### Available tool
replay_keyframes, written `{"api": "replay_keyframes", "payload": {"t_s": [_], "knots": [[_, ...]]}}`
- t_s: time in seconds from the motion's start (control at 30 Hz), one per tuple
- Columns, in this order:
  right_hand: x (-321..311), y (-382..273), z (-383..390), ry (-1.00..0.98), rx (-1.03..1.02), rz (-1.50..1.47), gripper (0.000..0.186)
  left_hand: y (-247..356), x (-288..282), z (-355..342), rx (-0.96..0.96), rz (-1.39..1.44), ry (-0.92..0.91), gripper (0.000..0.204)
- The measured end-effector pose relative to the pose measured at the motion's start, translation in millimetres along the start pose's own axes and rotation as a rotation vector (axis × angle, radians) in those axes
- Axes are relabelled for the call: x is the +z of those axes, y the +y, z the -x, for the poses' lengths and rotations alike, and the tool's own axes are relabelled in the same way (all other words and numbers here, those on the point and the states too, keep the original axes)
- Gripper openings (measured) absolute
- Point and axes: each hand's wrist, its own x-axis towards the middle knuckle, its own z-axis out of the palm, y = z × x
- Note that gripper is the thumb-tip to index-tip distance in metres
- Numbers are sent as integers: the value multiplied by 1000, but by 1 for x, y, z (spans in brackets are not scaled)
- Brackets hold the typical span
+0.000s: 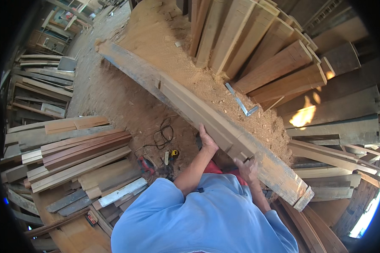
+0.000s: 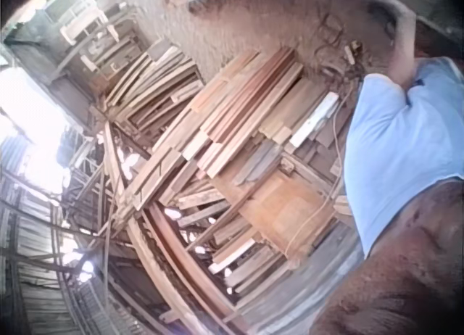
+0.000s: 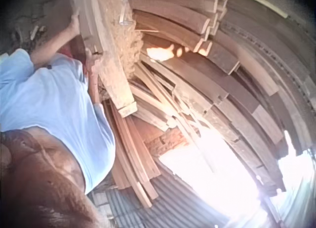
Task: The person uses a chisel and mallet to carve a notch into a wooden plank, then smooths the plank with an electric planer. They measure and mark the plank with a tape measure, square, and pencil.
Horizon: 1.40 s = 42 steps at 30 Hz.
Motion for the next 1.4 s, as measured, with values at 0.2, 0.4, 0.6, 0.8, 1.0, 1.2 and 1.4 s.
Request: {"api": "replay_keyframes", "payload": {"t_s": [0.2, 0.4, 0.6, 0.8, 1.0, 1.2, 1.4], "knots": [[-21, -10, -46, -477, 132, -398, 60, 95, -10, -5, 109, -24, 47, 80], [64, -155, -72, -706, 82, 306, 76, 144, -14, -11, 73, -44, 53, 82], [117, -139, -71, -534, -3, 473, 70, 159, -47, -9, -162, -122, 135, 79], [141, -93, -91, -369, -54, 656, 59, 172, -130, -39, 10, -863, 385, 41], [191, -89, -158, -417, -334, 655, 64, 205, -207, 1, 33, -825, 397, 34], [293, -145, -262, -510, -525, 645, 61, 191, -281, 75, 71, -820, 748, 29], [307, -170, -307, -664, -580, 420, 70, 110, -320, 154, -33, -656, 1024, 27]]}}
